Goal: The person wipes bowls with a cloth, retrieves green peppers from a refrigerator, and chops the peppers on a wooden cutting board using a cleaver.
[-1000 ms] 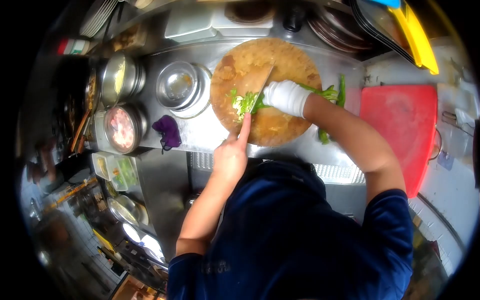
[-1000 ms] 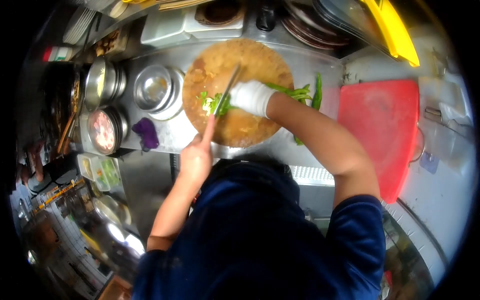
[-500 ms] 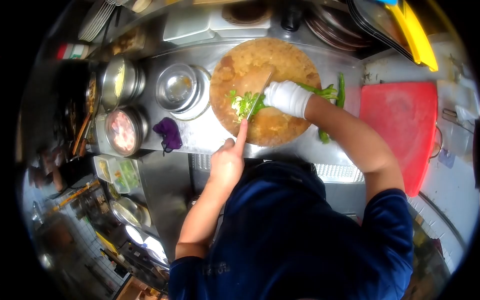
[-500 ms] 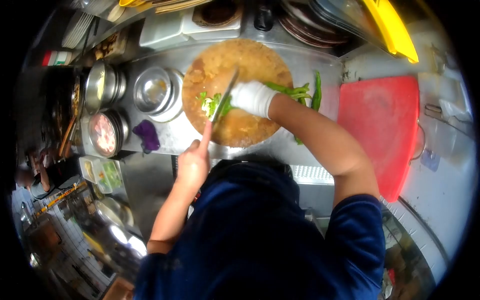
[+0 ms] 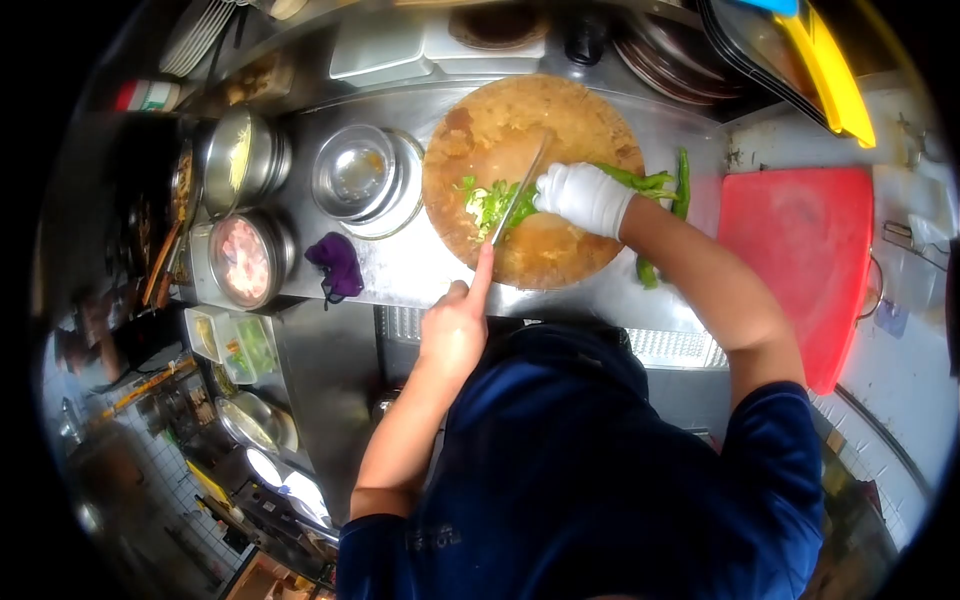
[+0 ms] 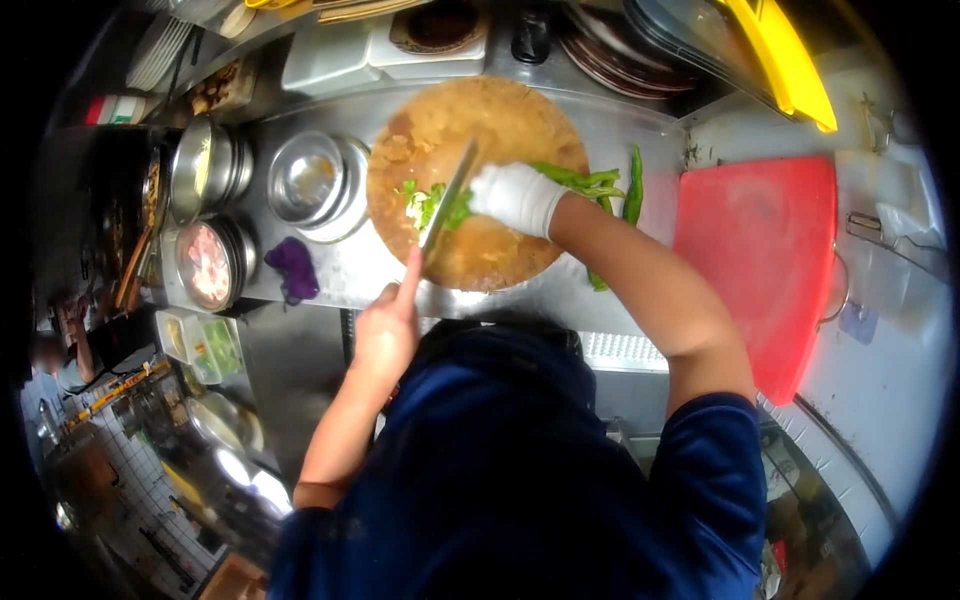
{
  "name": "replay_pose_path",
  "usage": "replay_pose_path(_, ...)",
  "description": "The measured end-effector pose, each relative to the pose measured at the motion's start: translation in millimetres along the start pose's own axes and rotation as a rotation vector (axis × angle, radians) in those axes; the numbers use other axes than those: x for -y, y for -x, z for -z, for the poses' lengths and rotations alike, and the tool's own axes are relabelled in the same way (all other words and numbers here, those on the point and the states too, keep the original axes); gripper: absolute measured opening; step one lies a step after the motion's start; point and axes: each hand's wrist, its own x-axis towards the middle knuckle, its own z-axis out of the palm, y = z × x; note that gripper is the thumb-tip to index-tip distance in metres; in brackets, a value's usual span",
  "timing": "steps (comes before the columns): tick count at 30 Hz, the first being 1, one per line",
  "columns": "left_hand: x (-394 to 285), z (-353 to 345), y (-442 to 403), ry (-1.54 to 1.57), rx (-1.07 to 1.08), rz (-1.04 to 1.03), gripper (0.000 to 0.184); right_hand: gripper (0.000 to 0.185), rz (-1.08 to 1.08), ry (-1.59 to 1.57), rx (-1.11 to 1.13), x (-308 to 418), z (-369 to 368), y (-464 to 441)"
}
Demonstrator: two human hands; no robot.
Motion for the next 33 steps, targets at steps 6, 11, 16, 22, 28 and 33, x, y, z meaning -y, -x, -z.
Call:
replay_pose_path(6, 1.5, -3.5, 13.4, -0.031, 0.054, -0.008, 0.097, 0.014, -0.023, 0.006, -0.041, 1.0, -3.4, 1.9)
replay_pose_path(11, 7.0, -24.7, -10.7, 0.018, -0.040, -0.020, 0.095, 0.012, 0.025, -0.013, -0.089, -5.6, -14.6, 5.2)
replay_pose_path(16, -2.6, 5.3, 13.0, 0.013, -0.009, -0.004, 0.095, 0.013, 0.008, 0.045, -0.158, -4.7, -17.0, 7.8)
replay_pose_path(22, -2.6, -7.9, 18.5, -0.007, 0.009, -0.016, 0.094, 0.013, -0.005, 0.038, -0.148, -2.3, -13.7, 9.2)
replay_pose_path(28, -1.8, -11.2, 17.6, -0.038, 0.024, -0.018, 0.097, 0.014, -0.076, -0.060, -0.276, -7.5, -13.7, 24.1)
replay_pose_path(33, -4.8, -1.4, 19.1, 0.011, 0.051, -0.010, 0.094, 0.015, -0.119, -0.009, -0.227, -6.9, -9.4, 30.6)
